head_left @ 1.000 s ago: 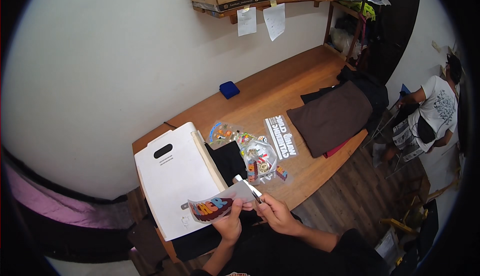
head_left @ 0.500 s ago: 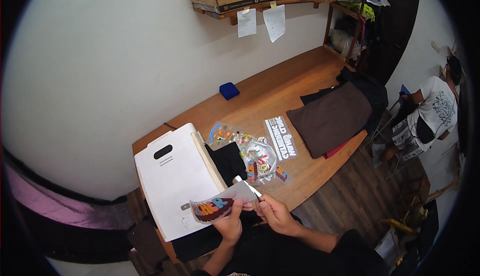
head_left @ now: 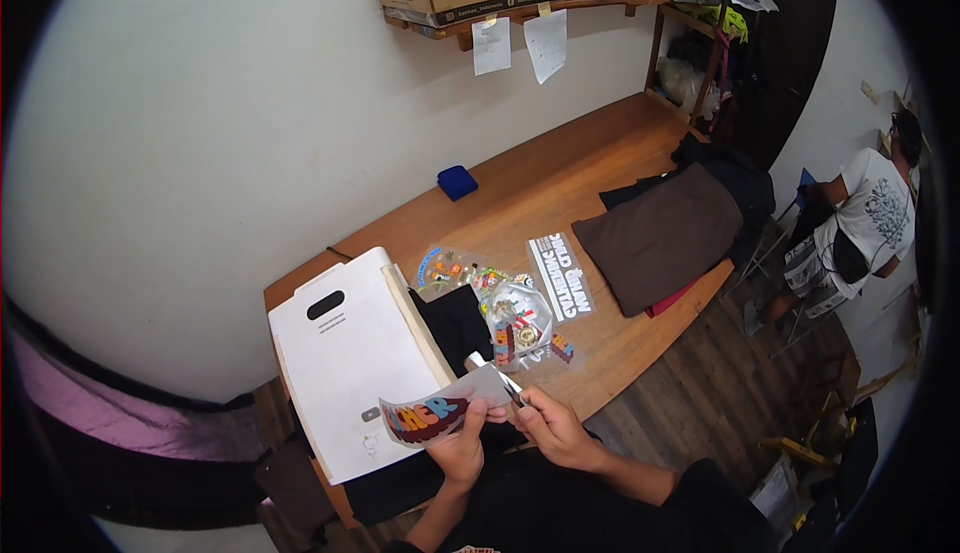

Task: Cutting out a printed graphic from a sheet using scissors.

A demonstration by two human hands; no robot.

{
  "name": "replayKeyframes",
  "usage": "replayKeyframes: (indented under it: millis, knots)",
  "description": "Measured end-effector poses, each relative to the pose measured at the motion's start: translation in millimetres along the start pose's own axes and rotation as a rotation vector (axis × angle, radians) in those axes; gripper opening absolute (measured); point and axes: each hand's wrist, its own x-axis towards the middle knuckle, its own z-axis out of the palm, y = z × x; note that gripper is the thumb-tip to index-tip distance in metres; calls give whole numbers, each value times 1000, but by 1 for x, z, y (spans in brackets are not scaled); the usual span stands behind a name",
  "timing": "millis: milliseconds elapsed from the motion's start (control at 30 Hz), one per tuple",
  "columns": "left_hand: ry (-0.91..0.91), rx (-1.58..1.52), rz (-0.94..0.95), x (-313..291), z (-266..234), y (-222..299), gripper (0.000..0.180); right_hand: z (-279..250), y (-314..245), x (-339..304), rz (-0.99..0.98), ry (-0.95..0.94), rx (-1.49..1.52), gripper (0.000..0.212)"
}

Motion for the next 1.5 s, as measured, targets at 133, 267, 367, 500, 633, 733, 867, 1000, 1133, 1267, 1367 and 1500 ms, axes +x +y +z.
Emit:
replayKeyframes:
  millis: [133,267,367,500,633,733,867,1000,1133,1267,1367,1500]
  knots:
    - [-5,2,8,0,0,0,23,0,-3,-1,43,4,21,14]
    - [12,-56,17,0,0,0,19,0,-2,0,11,13,1,14]
    - [12,-55,14,0,1,0,19,0,-3,1,15,17,-8,15]
    - [-10,-13,18,1,2,1,22,0,0,0,-1,11,-1,15]
    - [-14,-12,32,1,2,-1,22,2,4,-1,5,16,23,16]
    - [-1,-4,7,1,2,0,22,2,6,0,-19,16,30,16]
    - [-3,-8,17,1,1,-1,23,-1,0,0,78,45,123,16]
    - [-13,-2,5,1,1,-2,24,-2,-2,2,8,11,11,15]
    - [-20,8,-8,2,0,-2,23,-2,-4,3,5,14,-10,14]
    - [-24,15,-6,3,0,-1,23,-2,-1,4,-15,21,-15,14]
    - [-23,21,-6,3,-1,-2,22,-2,-1,4,-11,16,-20,14]
    - [-22,22,-8,4,-1,-2,22,-2,2,5,-16,16,-13,14]
